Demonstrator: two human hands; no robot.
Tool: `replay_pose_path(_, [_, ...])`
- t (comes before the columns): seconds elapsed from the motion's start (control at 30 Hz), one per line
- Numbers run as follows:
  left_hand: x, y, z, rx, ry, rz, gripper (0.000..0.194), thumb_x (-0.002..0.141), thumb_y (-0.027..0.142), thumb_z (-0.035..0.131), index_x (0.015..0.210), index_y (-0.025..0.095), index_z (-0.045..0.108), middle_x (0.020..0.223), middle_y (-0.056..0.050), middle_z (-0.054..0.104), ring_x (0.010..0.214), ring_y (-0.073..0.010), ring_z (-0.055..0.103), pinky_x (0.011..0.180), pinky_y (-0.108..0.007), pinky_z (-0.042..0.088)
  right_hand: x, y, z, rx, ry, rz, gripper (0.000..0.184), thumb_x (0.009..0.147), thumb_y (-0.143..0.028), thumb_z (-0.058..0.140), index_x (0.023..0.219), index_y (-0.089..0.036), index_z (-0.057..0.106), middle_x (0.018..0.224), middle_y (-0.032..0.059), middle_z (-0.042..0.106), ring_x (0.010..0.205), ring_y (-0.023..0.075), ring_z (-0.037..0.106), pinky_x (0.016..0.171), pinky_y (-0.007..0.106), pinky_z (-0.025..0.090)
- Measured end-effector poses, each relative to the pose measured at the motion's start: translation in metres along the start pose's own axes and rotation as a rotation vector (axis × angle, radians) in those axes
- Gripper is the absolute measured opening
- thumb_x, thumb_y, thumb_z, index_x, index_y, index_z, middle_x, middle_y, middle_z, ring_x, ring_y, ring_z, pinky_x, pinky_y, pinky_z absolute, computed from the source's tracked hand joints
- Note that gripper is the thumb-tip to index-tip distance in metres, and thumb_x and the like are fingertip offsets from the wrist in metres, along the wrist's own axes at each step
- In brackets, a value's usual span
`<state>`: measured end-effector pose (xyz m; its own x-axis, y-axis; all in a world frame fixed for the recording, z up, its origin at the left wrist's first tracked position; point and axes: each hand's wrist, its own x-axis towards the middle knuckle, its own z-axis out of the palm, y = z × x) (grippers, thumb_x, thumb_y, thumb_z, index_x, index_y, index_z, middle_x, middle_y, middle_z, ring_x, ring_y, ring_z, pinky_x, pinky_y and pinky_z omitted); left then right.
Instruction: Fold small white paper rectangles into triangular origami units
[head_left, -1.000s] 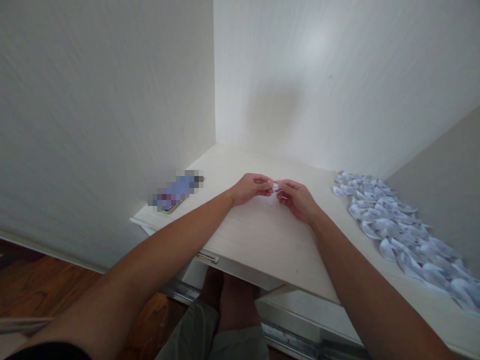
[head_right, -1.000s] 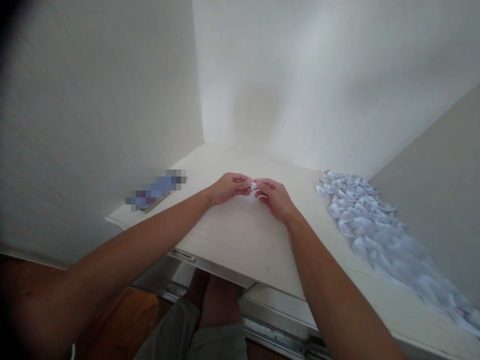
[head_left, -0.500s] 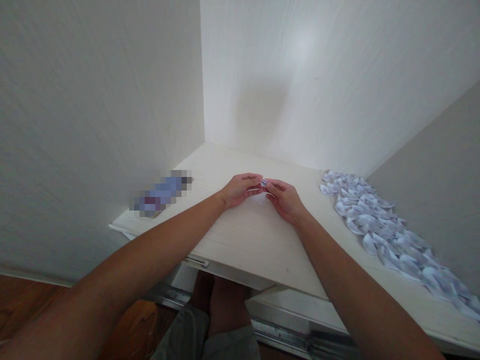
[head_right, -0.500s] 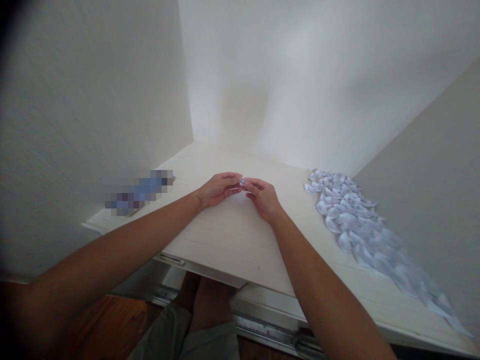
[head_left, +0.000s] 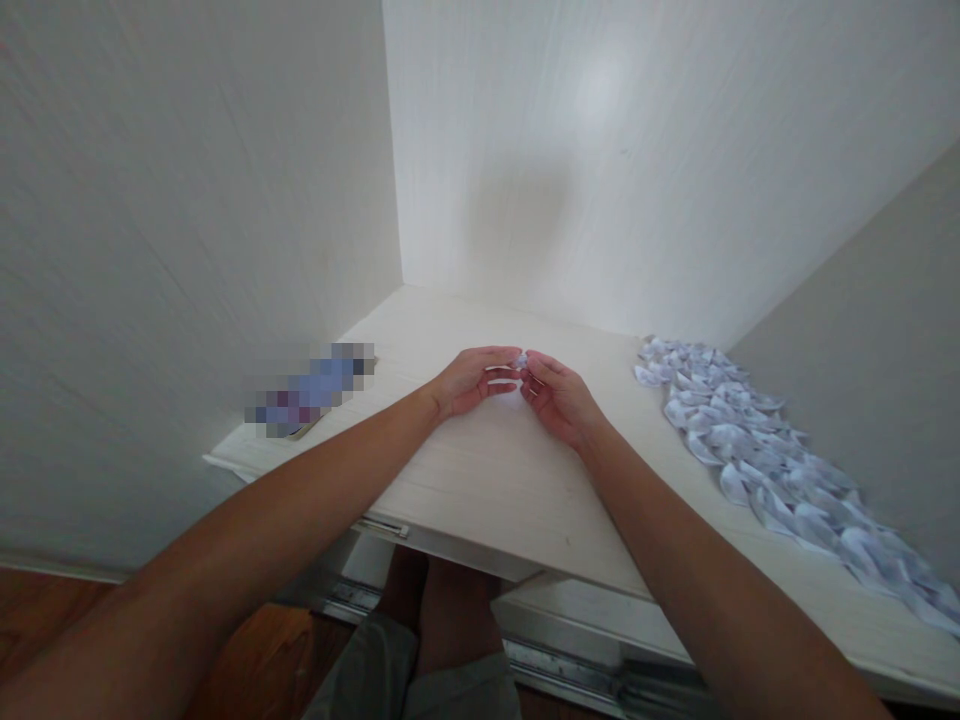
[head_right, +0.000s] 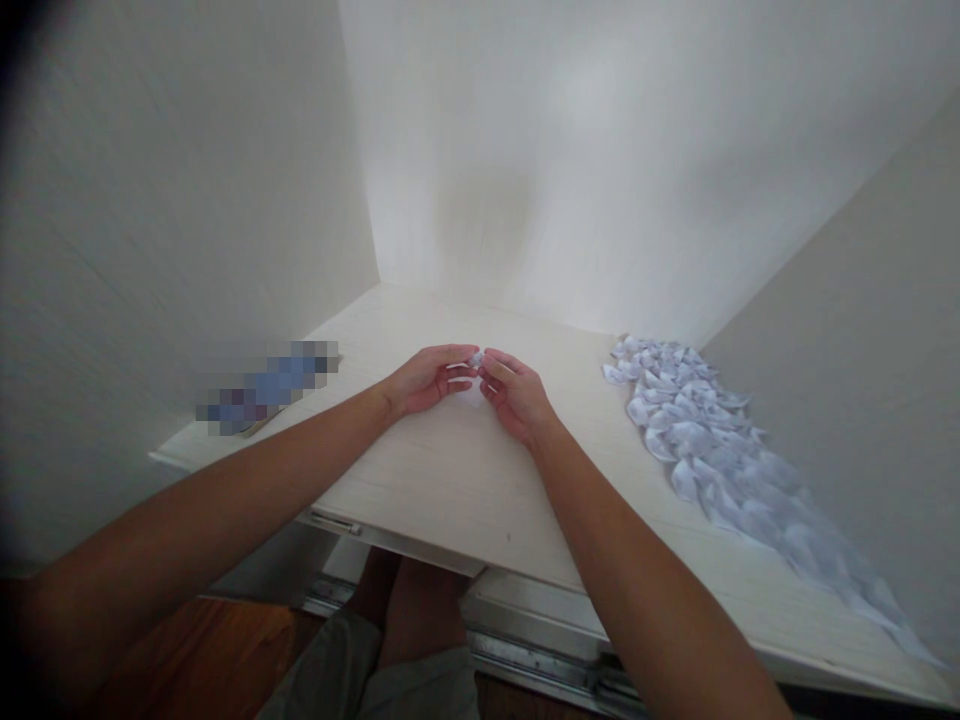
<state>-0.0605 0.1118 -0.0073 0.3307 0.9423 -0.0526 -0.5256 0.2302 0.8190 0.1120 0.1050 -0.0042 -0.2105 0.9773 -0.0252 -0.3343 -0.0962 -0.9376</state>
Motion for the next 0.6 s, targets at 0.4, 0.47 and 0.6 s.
replay_pose_path(0.4, [0.0003,0.0041,-0.0018,0.004,0.005,0.013,0.020,0.074,0.016,0.083,0.094,0.014,0.077,0.088,-0.005,0.074,0.074,-0.0129,0.069,0.062,-0.022,0.054,0.0016,-0.0020,-0.0016,0.075,-0.062,0.015,0.034,0.062,-0.032,0.096,0.086,-0.023,0.075,0.084,-0.0022,0.074,0.079,0.0107,0.068,0.077,0.022,0.058])
replay_pose_path(0.47, [0.0002,0.0044,-0.0020,0.001,-0.007,0.026,0.020,0.075,0.014,0.082,0.094,0.013,0.078,0.088,-0.006,0.075,0.076,-0.0131,0.069,0.064,-0.022,0.056,0.0013,-0.0025,-0.0010,0.080,-0.054,0.020,0.031,0.065,-0.030,0.094,0.087,-0.023,0.075,0.085,-0.0012,0.074,0.080,0.0119,0.069,0.078,0.023,0.059])
replay_pose_path(0.6, [0.0002,0.0046,-0.0030,0.000,-0.045,0.044,0.019,0.077,0.012,0.079,0.097,0.011,0.079,0.090,-0.008,0.076,0.080,-0.0135,0.071,0.070,-0.023,0.059,0.0010,-0.0047,-0.0016,0.104,-0.049,0.033,0.026,0.069,-0.025,0.091,0.088,-0.022,0.074,0.084,-0.0013,0.074,0.079,0.0115,0.069,0.080,0.023,0.058])
